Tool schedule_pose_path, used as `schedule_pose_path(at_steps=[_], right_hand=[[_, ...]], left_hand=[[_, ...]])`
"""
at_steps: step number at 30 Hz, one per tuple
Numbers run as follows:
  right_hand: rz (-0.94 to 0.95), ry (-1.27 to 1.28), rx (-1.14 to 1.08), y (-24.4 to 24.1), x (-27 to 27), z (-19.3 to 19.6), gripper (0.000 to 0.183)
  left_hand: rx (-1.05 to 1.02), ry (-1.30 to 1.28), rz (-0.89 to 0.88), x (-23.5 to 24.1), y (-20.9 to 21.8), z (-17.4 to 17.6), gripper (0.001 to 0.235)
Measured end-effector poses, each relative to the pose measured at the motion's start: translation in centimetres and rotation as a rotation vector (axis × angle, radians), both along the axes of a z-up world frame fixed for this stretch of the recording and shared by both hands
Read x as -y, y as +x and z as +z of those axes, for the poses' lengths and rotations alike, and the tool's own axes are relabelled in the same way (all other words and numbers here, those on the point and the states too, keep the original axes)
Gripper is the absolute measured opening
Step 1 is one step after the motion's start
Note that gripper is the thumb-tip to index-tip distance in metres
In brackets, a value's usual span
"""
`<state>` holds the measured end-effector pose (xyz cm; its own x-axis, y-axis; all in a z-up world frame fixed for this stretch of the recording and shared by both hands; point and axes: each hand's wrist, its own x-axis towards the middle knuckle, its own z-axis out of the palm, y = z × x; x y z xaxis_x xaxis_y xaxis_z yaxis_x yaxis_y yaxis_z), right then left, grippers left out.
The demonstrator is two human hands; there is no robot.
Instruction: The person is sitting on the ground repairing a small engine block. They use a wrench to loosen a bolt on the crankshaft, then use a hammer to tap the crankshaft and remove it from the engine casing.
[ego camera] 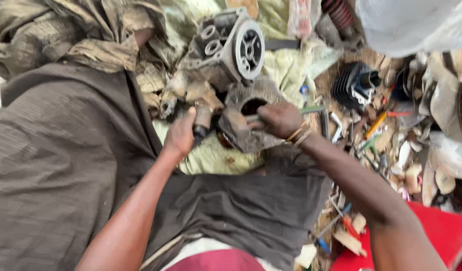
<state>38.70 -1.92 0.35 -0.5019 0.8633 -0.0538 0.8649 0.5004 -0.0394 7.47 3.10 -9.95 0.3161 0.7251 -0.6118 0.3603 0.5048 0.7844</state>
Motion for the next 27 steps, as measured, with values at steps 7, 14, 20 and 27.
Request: schedule_pose_path(at_steps=[7,14,20,27], right_hand=[[0.152,0.337,-0.339,0.4,3.0,0.5,0.057],[-0.155,-0.098,0.123,0.5,0.0,-0.6,0.055],[-0.971,-0.347,-0.366,-1.1,10.0,6.0,0.054],[-1.513,-0.342,-1.600,-6.0,14.5,7.8,0.050]], left_hand=[[0.029,0.027,0.033,0.4,0.1,-0.8,0.073],[0.280,-0.164,0.108,-1.1,0.0,1.2,0.069],[0.329,-0.305,0.039,-0.4,0.6,2.4,0.075],[0.308,-0.378,0.187,-1.5,3.6,9.1,0.070]])
